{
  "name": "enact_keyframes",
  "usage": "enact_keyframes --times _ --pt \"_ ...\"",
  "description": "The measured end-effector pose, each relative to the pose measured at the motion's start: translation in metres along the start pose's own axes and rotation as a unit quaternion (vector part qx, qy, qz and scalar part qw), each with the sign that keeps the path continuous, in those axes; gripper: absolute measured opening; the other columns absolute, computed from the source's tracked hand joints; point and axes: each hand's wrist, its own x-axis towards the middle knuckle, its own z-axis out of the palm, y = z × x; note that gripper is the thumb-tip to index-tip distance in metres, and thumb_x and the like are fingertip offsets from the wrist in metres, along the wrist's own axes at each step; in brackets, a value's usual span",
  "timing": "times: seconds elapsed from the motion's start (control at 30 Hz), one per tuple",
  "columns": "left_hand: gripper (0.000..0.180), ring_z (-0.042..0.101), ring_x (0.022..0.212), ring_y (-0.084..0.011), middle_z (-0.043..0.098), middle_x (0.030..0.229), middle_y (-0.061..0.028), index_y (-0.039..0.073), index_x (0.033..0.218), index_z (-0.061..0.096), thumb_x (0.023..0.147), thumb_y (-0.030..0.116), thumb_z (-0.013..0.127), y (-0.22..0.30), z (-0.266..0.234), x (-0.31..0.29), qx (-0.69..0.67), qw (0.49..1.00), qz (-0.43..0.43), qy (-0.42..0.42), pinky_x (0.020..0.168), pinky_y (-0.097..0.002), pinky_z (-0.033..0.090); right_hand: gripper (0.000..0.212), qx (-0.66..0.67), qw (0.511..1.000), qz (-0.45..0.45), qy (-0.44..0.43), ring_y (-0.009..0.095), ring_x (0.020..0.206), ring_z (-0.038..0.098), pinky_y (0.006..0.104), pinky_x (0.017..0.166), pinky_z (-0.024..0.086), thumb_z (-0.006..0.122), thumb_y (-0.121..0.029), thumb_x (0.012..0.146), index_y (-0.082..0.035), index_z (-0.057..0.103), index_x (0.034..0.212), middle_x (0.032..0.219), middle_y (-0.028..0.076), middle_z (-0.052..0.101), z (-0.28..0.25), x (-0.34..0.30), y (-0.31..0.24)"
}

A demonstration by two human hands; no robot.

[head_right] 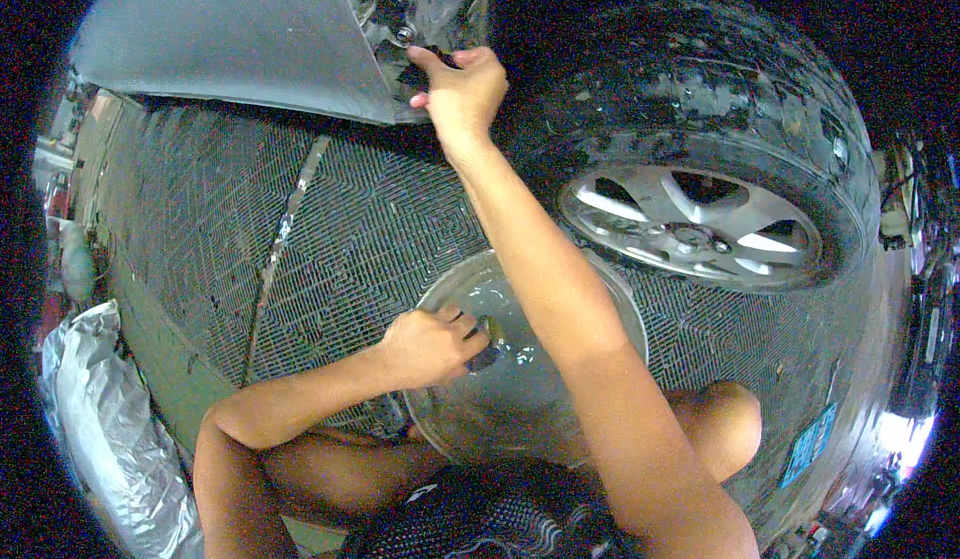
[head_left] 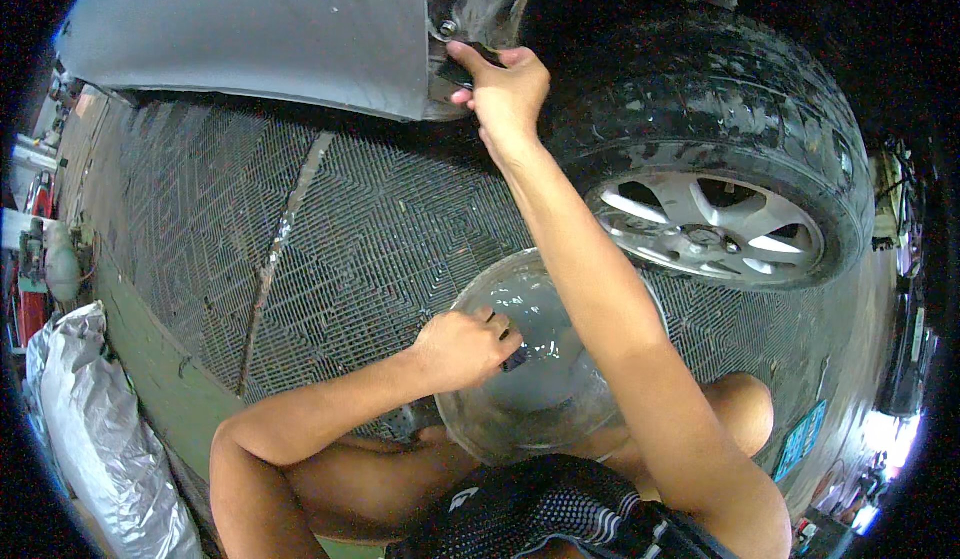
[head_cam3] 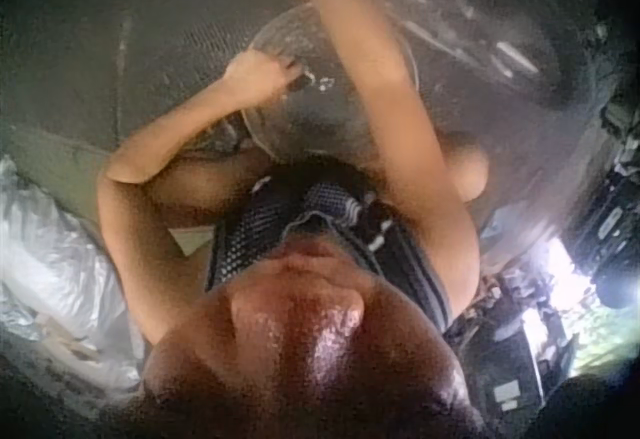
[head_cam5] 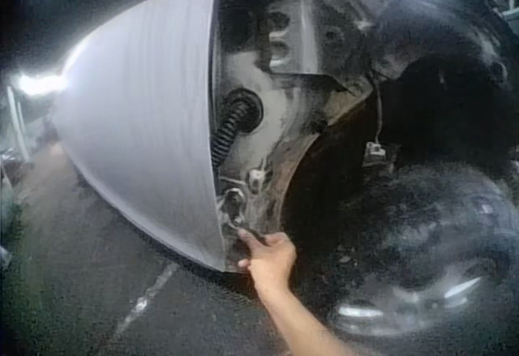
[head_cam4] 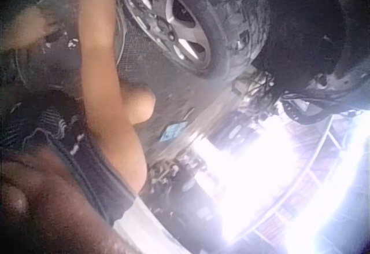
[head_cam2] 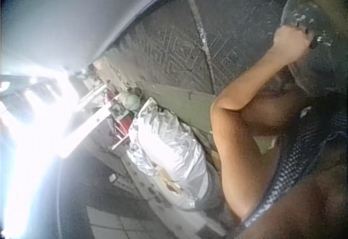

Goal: The person sits on the floor and scrubs the front wheel well and tire of a silver car using a sponge and a bucket of water. They repeatedly dip the sponge into the bucket and scrub the area around the tire and under the bumper.

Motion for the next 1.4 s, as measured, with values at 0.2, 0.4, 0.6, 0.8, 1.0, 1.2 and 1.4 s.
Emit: enact_keyframes --times 0.2,0.4,0.6,0.8,1.0,1.2,1.4 --pt "0.055 0.067 0.102 -0.0255 0.066 0.106 -0.0079 0.01 0.121 0.064 0.074 0.033 0.08 0.005 0.001 0.005 0.013 0.999 -0.029 -0.039 0.073 -0.0376 0.063 0.067 0.095 0.988 0.119 0.039 0.019 0.046 0.062 0.0261 0.036 0.04 0.091 -0.006 0.074 0.016 0.045 0.118 0.086 0.021 0.067 0.02 -0.002 -0.002" --pt "0.042 0.069 0.099 -0.0268 0.068 0.102 -0.0103 0.008 0.111 0.068 0.077 0.031 0.079 0.001 -0.002 0.0 0.006 1.0 -0.001 -0.001 0.069 -0.0387 0.063 0.054 0.12 0.986 0.116 0.029 0.016 0.045 0.061 0.0249 0.037 0.04 0.091 -0.007 0.074 0.014 0.058 0.11 0.084 0.017 0.071 0.012 -0.004 -0.001" --pt "0.045 0.069 0.099 -0.0257 0.068 0.103 -0.0091 0.009 0.112 0.068 0.076 0.032 0.081 0.004 -0.004 0.004 0.0 1.0 -0.009 0.004 0.071 -0.0386 0.063 0.055 0.123 0.984 0.125 0.026 0.021 0.041 0.06 0.0299 0.032 0.039 0.088 -0.002 0.073 0.01 0.049 0.11 0.081 0.018 0.069 0.014 0.001 -0.004" --pt "0.044 0.069 0.099 -0.0253 0.068 0.103 -0.0085 0.009 0.111 0.068 0.075 0.032 0.081 -0.001 -0.001 0.0 0.007 0.999 0.009 0.03 0.07 -0.0377 0.063 0.054 0.159 0.975 0.149 0.045 0.022 0.042 0.059 0.0306 0.032 0.038 0.087 0.004 0.071 0.012 0.051 0.111 0.083 0.019 0.068 0.017 0.001 -0.002" --pt "0.042 0.069 0.098 -0.0255 0.068 0.101 -0.0086 0.009 0.108 0.067 0.075 0.031 0.081 0.003 -0.001 0.002 0.008 1.0 -0.002 0.021 0.069 -0.038 0.063 0.045 0.024 0.998 0.053 0.017 0.014 0.045 0.06 0.0242 0.038 0.041 0.092 -0.01 0.073 0.012 0.063 0.1 0.084 0.015 0.074 -0.004 0.003 -0.004" --pt "0.041 0.069 0.097 -0.0254 0.068 0.099 -0.0086 0.009 0.108 0.067 0.076 0.031 0.08 0.0 -0.001 0.002 0.009 0.999 0.009 0.029 0.068 -0.0381 0.063 0.056 0.005 0.999 0.039 0.036 0.016 0.045 0.06 0.0264 0.037 0.043 0.094 -0.011 0.071 0.014 0.06 0.108 0.083 0.018 0.072 0.013 -0.002 0.0" --pt "0.041 0.069 0.098 -0.0254 0.068 0.101 -0.0092 0.008 0.109 0.066 0.077 0.03 0.079 0.002 -0.002 0.0 -0.006 1.0 0.001 0.019 0.069 -0.0384 0.063 0.069 -0.106 0.992 -0.065 0.031 0.015 0.047 0.062 0.0257 0.04 0.048 0.096 -0.021 0.072 0.012 0.054 0.115 0.084 0.016 0.069 -0.022 -0.001 -0.002"
